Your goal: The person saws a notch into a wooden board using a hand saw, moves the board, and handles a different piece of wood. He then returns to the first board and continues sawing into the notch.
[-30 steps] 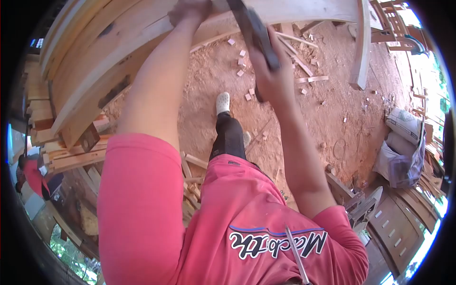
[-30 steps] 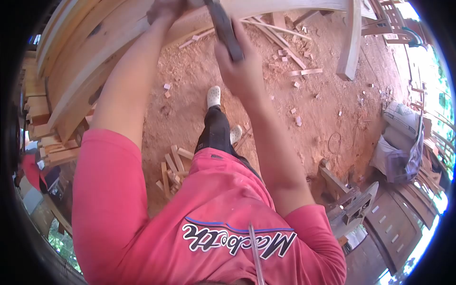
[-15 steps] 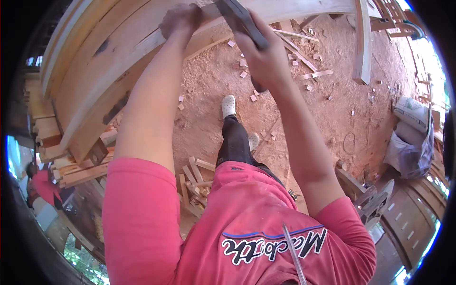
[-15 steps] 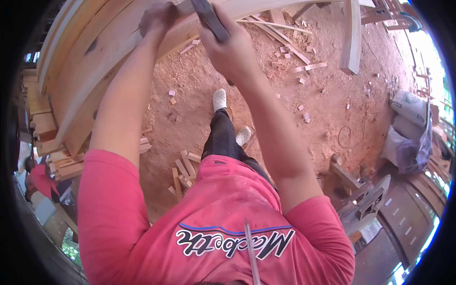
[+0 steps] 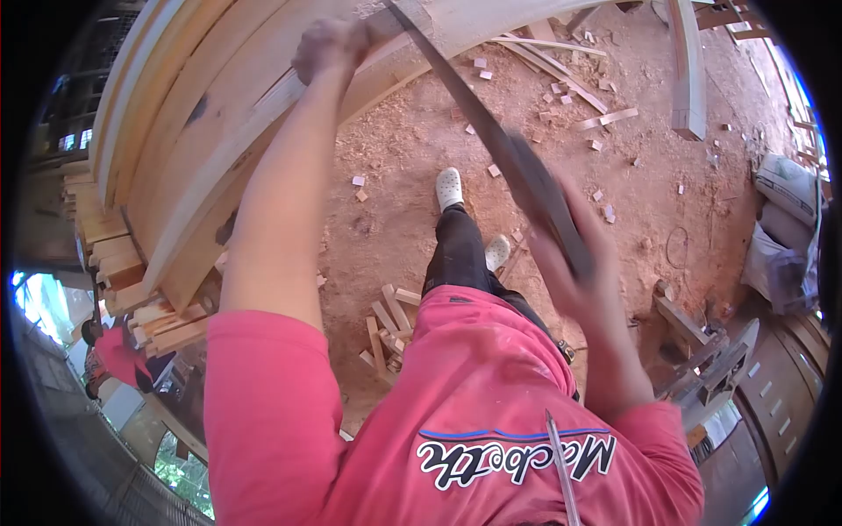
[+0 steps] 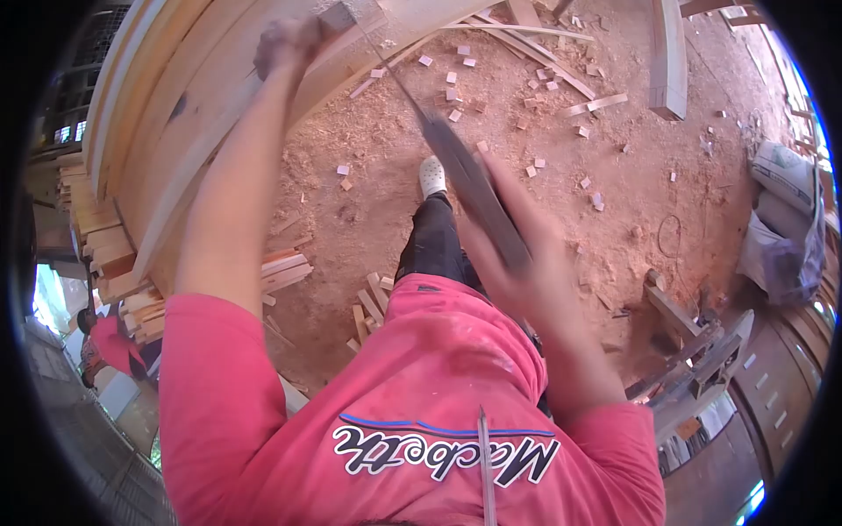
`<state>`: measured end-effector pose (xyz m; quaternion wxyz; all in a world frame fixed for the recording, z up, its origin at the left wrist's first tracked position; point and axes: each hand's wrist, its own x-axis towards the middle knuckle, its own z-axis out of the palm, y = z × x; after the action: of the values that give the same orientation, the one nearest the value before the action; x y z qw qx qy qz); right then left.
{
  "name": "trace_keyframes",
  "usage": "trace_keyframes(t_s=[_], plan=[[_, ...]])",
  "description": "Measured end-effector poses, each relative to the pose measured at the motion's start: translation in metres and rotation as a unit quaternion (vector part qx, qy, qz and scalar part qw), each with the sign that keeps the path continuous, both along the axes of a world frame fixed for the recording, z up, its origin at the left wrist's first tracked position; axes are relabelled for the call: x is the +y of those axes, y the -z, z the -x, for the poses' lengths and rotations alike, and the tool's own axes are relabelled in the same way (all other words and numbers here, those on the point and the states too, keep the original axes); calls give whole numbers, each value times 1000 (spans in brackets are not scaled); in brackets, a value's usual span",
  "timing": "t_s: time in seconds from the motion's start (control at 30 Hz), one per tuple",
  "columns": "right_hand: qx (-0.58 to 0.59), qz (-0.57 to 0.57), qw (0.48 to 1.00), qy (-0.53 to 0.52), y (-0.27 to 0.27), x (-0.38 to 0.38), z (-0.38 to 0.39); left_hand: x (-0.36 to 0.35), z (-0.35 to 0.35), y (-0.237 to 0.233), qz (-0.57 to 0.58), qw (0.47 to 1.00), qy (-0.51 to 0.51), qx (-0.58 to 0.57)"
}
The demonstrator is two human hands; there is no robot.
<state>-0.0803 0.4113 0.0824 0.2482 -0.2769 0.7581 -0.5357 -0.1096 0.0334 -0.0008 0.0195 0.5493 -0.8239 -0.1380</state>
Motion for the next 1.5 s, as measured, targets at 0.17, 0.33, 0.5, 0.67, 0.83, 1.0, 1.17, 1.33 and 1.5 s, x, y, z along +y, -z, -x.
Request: trace_keyframes(t_s=[0.17, 0.33, 0.5, 0.67, 0.83, 1.0, 1.17, 1.33, 1.5], plan=[[-22, 61, 998, 6, 40, -167, 65, 8, -2, -6, 33, 999, 35, 9], [15, 114, 991, 74, 71, -66, 28, -3, 0, 5, 31, 1000, -2, -1], [-326, 146, 920, 160, 54, 46, -8, -3, 0, 5, 48, 999, -9, -6], [-143, 150, 973, 104, 57, -13, -15, -9, -7, 1, 27, 999, 2, -18], [-89, 154, 982, 60, 55, -54, 5, -5, -8, -5, 25, 999, 0, -25], [-107, 161, 979, 58, 54, -71, 18, -6, -10, -5, 9, 1000, 0, -16], [-90, 122, 988, 0, 54, -50, 21, -12, -12, 1, 25, 999, 23, -38], [-126, 76, 988, -43, 32, 28, -1, -14, -17, 11, 50, 998, 12, -33], [-82, 78, 991, -67, 45, -31, 32, -8, -13, 8, 31, 999, 10, -14]])
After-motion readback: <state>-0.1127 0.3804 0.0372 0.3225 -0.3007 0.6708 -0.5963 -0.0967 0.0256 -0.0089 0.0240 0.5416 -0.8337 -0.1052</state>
